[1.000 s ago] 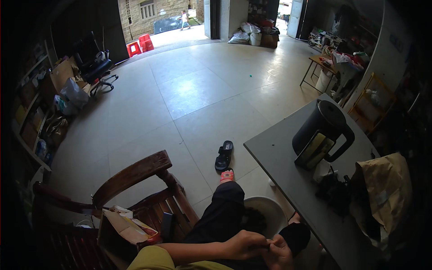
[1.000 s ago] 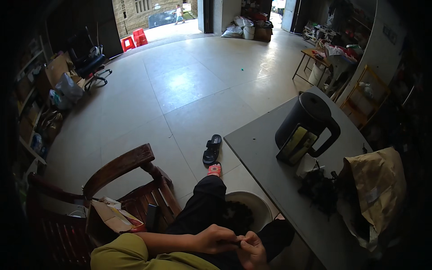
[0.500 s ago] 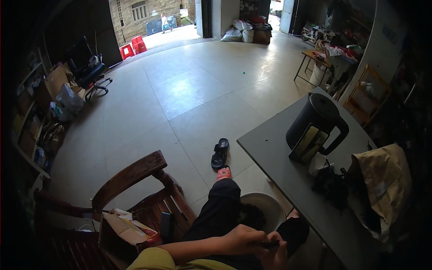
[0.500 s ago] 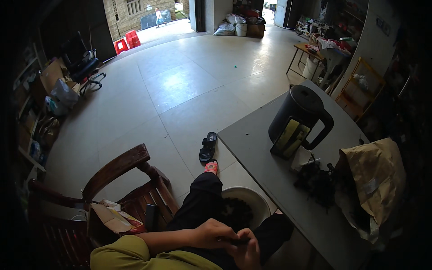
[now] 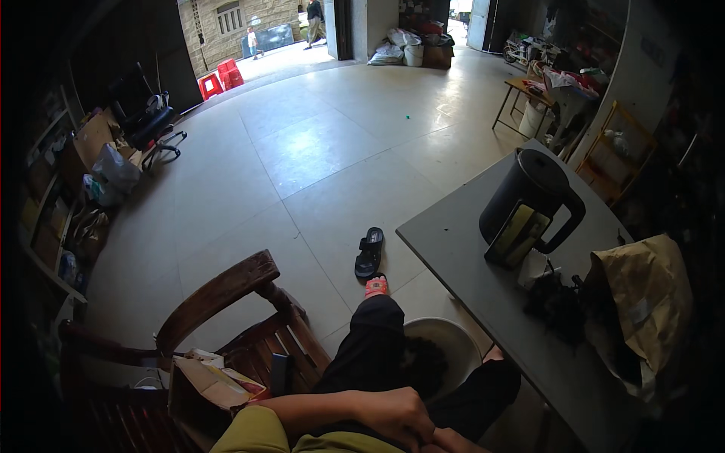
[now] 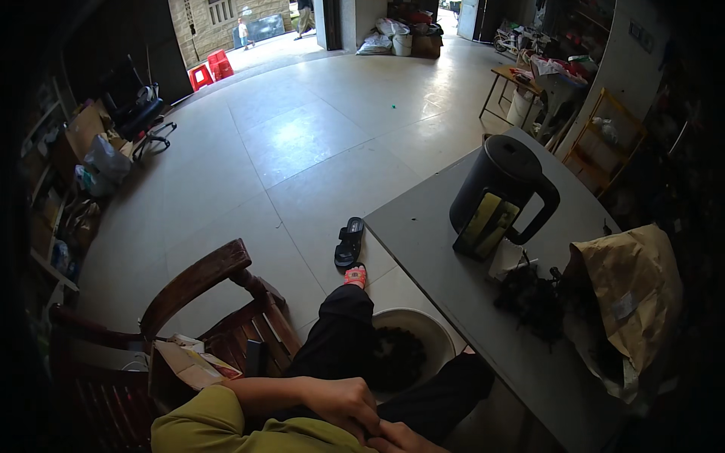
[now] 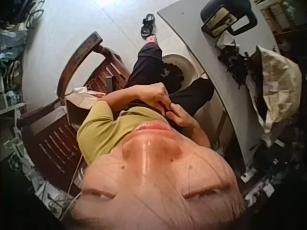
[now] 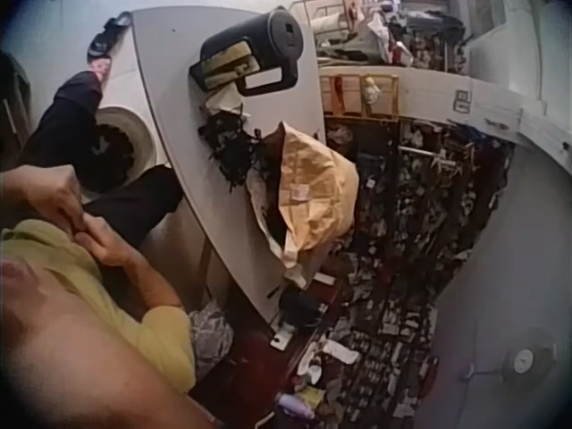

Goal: Inspecting small black plastic components and sorting them between a bucket and a table.

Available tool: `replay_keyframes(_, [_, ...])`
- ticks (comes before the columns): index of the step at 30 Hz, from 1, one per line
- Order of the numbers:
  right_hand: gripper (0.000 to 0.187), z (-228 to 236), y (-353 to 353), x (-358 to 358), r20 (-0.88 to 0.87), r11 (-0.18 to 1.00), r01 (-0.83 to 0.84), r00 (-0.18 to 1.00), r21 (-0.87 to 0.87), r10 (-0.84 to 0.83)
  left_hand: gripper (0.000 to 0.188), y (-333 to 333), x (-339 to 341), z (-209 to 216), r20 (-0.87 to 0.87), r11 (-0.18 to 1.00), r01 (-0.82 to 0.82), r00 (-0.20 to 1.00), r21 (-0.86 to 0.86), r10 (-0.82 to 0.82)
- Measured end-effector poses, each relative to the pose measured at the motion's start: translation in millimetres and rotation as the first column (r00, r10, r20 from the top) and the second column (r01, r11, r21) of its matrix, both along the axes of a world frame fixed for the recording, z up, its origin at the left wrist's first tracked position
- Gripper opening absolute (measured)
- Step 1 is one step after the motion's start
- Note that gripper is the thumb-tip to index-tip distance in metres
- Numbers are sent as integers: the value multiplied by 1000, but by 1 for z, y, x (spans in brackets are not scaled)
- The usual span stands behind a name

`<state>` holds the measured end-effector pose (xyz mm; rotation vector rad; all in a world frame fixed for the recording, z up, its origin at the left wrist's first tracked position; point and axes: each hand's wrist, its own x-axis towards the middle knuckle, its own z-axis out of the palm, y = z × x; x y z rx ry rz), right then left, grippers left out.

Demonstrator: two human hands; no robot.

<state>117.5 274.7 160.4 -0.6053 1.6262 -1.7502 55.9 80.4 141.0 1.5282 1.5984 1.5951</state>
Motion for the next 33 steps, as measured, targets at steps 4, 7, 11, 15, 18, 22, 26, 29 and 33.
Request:
replay_keyframes(4, [19, 6, -1, -2, -65, 997, 18, 998, 81, -13, 20, -2, 0, -9, 80, 999, 10, 997, 48, -14])
replay_keyframes(7, [25, -4, 20, -29, -13, 971, -89, 996, 221, 94, 22, 0, -3, -8, 212, 981, -190, 961, 37, 178])
replay_keyframes(11, [18, -30, 55, -82, -553, 741, 624, 720, 249, -420, 24, -1, 0, -16, 318, 950, -311, 897, -36, 306])
replay_keyframes(15, [29, -56, 88, -130, -880, 189, 952, 297, 241, -372, 27, 1, 9, -34, 429, 951, -307, 853, -47, 297])
replay_keyframes(18, [33, -77, 98, -149, -960, 53, 977, 212, 206, -182, 26, 3, 14, -36, 445, 960, -274, 853, -61, 271])
replay_keyframes(22, [34, -91, 105, -152, -962, -3, 966, 257, 258, -89, 27, 9, 13, -28, 447, 970, -239, 864, -40, 231])
replay_keyframes(26, [32, -94, 105, -153, -967, -15, 969, 243, 245, -78, 27, 13, 9, -34, 387, 975, -222, 900, 8, 202])
replay_keyframes(29, [31, -93, 103, -150, -968, -27, 974, 218, 223, -123, 23, 14, 8, -41, 384, 985, -174, 909, -8, 164])
replay_keyframes(33, [28, -95, 105, -149, -977, -78, 979, 178, 188, -115, 23, 18, 5, -37, 340, 984, -179, 926, 16, 163])
